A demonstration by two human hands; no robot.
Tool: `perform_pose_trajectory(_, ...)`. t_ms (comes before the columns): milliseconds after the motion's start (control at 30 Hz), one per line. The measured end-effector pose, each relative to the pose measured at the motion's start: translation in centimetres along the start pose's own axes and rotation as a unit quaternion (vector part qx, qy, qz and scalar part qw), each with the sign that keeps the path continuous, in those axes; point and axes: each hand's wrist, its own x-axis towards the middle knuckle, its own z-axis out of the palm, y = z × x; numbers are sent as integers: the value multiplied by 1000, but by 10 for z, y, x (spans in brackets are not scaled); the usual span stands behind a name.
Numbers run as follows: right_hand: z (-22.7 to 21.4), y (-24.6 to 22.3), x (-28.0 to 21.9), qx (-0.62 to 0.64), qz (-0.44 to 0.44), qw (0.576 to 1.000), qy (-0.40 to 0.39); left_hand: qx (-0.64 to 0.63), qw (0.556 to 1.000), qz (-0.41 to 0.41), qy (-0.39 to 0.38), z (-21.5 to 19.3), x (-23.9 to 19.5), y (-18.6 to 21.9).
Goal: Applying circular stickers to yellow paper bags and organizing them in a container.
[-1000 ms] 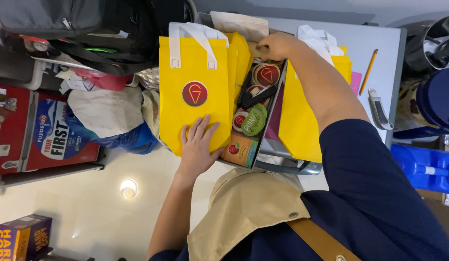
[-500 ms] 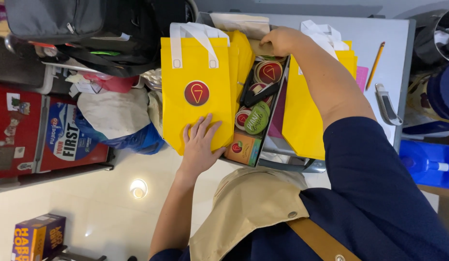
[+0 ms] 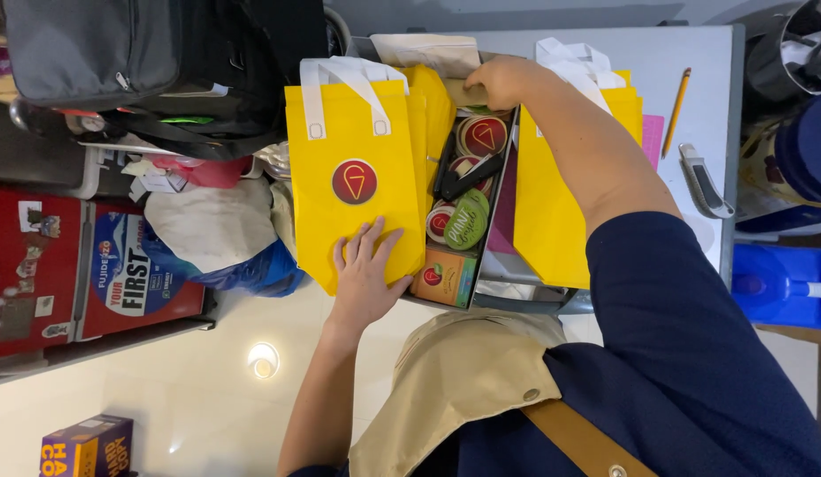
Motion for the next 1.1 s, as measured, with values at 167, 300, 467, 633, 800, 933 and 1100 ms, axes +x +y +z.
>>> perform_pose_trajectory(167,8,7,14,-3,-22,1000,20,-3,1000,0,-1,0,0,0)
perform_pose_trajectory(300,1,-7,1,-51,10,999,7,2,1000,3,2,4,0,-3)
perform_pose_trajectory(467,0,-14,-1,-148,-31,988,8,-10,1000,-2,-3,1,1,0)
perform_pose_trajectory(633,7,-2,16,-183,-56,981,21,-8,1000,-3,-3,1,1,0)
perform_pose_trajectory(800,24,29,50,-203,-93,961,161,-9,1000,2,1,4,1,-1)
perform_pose_trajectory(933,27,33,57,-196,-95,957,192,-13,1000,4,8,4,0,-1)
perform_pose_trajectory(1100,18,22,40,-190,-69,967,155,-17,1000,-2,2,2,1,0)
